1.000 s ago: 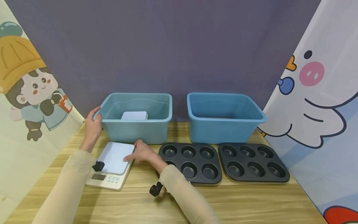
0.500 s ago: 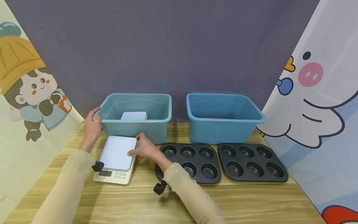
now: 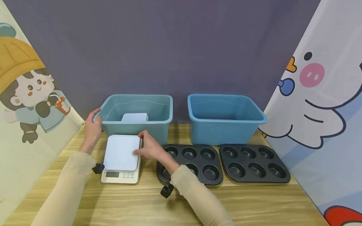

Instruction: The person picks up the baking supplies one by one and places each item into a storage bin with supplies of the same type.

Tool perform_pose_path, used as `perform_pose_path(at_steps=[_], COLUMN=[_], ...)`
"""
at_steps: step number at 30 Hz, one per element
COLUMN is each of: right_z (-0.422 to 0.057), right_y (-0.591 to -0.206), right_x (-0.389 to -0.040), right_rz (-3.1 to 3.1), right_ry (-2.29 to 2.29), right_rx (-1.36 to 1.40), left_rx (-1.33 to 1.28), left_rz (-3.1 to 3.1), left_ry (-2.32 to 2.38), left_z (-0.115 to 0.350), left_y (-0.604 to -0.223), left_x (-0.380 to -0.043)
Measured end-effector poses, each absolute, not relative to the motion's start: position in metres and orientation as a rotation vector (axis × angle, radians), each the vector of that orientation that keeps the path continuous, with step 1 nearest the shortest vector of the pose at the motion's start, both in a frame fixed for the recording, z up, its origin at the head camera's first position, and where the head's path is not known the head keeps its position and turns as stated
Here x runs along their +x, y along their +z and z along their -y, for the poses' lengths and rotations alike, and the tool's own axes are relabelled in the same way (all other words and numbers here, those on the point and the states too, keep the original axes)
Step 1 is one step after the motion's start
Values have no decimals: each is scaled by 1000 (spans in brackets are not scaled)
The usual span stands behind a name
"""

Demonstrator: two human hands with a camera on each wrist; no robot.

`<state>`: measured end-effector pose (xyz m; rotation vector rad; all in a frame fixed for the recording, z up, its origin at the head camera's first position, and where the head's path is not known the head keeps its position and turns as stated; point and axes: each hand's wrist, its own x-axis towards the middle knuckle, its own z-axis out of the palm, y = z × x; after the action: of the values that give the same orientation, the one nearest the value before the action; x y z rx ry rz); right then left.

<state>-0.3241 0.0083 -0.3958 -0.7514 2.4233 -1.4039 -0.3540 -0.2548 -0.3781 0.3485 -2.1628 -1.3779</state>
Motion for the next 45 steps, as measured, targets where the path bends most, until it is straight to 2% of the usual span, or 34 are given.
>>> perform_pose_path(at_steps=[33,45], right_z=[-29,-33], right_y=[-376,-358], right_x=[-307,-301], right_rz=[-2627,-2660], right_ry=[-1424,-1480], right_rx=[-987,-1051], left_rx=[345,330], left_rz=[2173,2156], left_ry=[-1366,-1379], left_z=[255,256], left_y=[-377,-377], left_x=[-353,-350])
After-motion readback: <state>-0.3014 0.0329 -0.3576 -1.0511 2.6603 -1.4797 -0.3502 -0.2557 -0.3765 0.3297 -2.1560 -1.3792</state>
